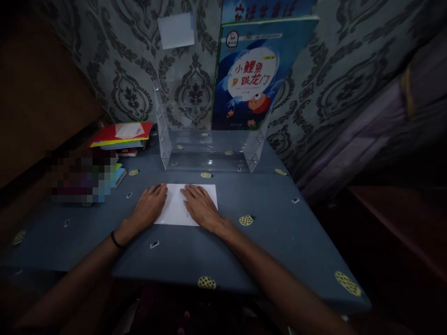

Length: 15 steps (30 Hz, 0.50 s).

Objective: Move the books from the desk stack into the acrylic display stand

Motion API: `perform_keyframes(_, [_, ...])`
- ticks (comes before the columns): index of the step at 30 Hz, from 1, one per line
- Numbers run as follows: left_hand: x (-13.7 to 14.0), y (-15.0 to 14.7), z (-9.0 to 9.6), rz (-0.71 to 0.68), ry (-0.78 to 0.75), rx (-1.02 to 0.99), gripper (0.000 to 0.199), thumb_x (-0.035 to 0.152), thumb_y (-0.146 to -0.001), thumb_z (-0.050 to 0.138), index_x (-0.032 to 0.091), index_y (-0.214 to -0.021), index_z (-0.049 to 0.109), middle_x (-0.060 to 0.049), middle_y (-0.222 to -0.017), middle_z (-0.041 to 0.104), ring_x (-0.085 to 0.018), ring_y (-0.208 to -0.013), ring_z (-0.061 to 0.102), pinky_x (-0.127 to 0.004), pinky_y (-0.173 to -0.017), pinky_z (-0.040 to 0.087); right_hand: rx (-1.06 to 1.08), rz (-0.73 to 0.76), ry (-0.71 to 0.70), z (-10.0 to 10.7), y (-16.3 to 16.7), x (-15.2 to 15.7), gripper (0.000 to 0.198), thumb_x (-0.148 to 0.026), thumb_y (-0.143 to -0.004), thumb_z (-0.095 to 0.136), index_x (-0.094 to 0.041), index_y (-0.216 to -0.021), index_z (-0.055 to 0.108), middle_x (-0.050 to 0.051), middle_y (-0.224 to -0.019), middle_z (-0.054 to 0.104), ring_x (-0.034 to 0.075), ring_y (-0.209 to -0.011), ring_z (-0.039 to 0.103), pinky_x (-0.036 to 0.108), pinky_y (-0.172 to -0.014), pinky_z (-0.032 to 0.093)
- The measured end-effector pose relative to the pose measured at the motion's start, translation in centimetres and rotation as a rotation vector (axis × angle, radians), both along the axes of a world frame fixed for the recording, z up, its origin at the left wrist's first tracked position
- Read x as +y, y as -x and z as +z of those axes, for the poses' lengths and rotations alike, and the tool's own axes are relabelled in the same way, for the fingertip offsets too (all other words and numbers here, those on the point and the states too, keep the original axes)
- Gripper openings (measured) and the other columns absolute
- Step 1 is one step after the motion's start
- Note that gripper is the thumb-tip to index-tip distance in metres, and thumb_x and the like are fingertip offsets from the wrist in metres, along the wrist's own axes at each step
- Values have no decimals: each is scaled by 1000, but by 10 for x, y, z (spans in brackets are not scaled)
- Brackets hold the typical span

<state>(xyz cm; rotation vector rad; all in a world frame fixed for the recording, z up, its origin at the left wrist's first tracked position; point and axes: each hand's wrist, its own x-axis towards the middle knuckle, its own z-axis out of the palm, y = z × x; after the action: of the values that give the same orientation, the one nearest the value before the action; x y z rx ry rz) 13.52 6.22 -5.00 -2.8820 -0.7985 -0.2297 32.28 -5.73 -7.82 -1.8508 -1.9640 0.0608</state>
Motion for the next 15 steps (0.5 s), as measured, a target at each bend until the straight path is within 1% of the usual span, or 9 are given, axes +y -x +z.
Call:
perform_keyframes(4, [0,0,-2,-7,-10,-17,30,16,-104,36,12,-126,58,-20,-135,64,-31,-129,56,-45,-99,48,-27,-58,34,7,-5,-10,45,-32,-105,41,-16,-146,52,16,-152,52,28,-144,45,53,-121,35])
perform_keyframes(7, [0,1,-3,-11,-9,-23,32,17,-105,35,12,-126,58,-20,-136,63,-31,-130,56,-46,-100,48,-37,-140,57,9,-18,-21,46,-35,-104,42,-17,-145,52,15,-151,53,30,-143,46,54,-119,36])
perform_keyframes(9, [0,1,-5,-11,-4,-34,32,18,-104,36,13,-128,57,-20,-136,64,-31,-130,56,-47,-100,49,-39,-188,45,8,-28,-28,46,-35,-104,42,-16,-144,53,16,-149,55,32,-140,48,56,-117,38])
perform_keyframes(13, [2,3,-6,-28,-14,-47,34,14,-102,36,13,-129,57,-19,-137,63,-33,-131,55,-49,-100,49,-23,-192,-1,8,-44,-38,46,-33,-103,39,-17,-143,54,16,-143,60,33,-134,52,57,-113,42])
perform_keyframes(15, [4,2,-5,-63,-23,-43,36,8,-99,37,13,-129,58,-18,-138,63,-33,-134,53,-50,-103,47,-26,-183,-7,7,-46,-39,45,-32,-103,40,-17,-142,55,16,-142,61,33,-134,53,57,-112,42])
